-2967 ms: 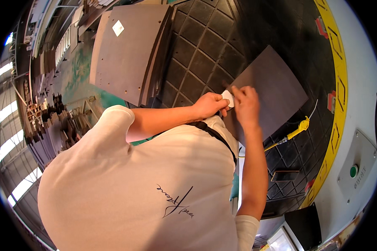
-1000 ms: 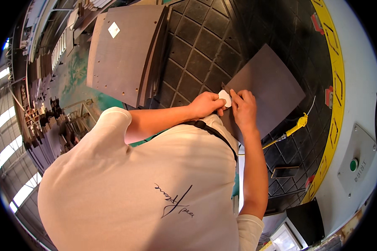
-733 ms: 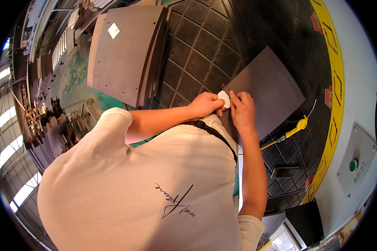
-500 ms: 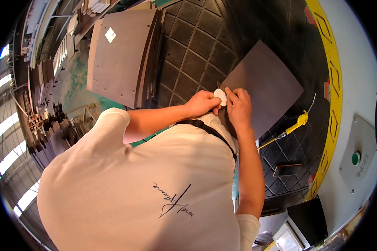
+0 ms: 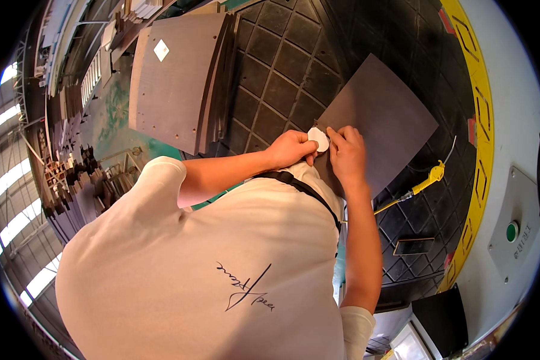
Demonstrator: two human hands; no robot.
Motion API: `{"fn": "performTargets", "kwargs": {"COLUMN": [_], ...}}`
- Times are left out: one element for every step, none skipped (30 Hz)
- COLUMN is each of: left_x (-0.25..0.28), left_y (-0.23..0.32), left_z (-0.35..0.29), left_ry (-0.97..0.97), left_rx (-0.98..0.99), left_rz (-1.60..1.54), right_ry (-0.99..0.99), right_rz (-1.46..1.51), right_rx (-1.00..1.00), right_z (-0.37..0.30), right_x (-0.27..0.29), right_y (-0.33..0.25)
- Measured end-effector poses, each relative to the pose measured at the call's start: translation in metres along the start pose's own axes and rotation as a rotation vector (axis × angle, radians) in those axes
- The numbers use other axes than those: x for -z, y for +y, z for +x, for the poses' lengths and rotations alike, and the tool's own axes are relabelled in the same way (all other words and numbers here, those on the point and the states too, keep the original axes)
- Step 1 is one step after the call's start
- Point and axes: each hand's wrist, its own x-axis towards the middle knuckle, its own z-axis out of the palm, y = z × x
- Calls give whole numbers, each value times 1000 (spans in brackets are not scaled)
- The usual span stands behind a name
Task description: The person cleans a stack of grey rectangular panels using a yellow air blower, a white cloth, and a water bottle. They wipe the surface of each panel, spray it with water, and scrub it with a brush before moving to the next one.
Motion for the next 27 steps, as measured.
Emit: {"fn": "performTargets", "kwargs": {"left_x": [0,0,0,0,0,0,0,0,0,0,1,2,3,4,5,6,6,6,6,5,5,4,6,6,7,8,9], "left_y": [0,0,-2,-3,-4,-5,-6,-6,-6,-7,-9,-11,-12,-11,-9,-8,-8,-8,-7,-7,-5,-2,0,-7,-8,-9,-11], "left_z": [0,1,2,4,4,5,5,5,6,6,7,9,9,9,8,7,6,5,5,3,2,1,0,3,5,5,5], "left_ry": [7,7,-10,-27,-28,-30,-33,-31,-30,-30,-28,-27,-25,-22,-28,-35,-31,-29,-26,-19,-20,-22,-19,-31,-26,-41,-56], "left_rx": [7,9,6,3,5,0,-4,-1,4,9,10,10,10,6,8,9,6,0,-6,1,5,6,3,-3,-1,-5,-9], "left_rz": [11,12,-20,-51,-50,-61,-72,-70,-94,-119,-114,-99,-84,-79,-63,-47,-46,-75,-104,-130,-134,-110,-84,-114,-115,-75,-34], "right_ry": [15,33,33,28,22,23,19,16,17,12,7,11,-7,-23,-18,-25,-34,-33,-44,-60,-66,-59,-51,-54,-48,-43,-45], "right_rz": [-4,-6,-5,2,8,9,21,35,38,34,31,34,36,38,41,49,56,57,60,62,63,48,36,40,47,48,45], "right_rx": [4,4,2,5,8,6,19,32,31,43,57,56,57,63,67,59,51,56,64,65,63,55,52,54,41,25,24], "right_z": [0,-1,-1,-1,0,1,3,4,5,6,7,10,12,15,15,13,12,13,14,12,11,12,14,14,13,11,9], "right_x": [-2,-4,-4,-5,-5,-5,-5,-6,-6,-6,-6,-6,-6,-6,-6,-7,-6,-6,-5,-4,-3,-3,-3,0,7,12,13], "right_y": [-1,-2,-1,0,1,1,2,2,2,3,2,2,1,1,1,2,2,3,4,4,5,6,6,9,16,16,13]}}
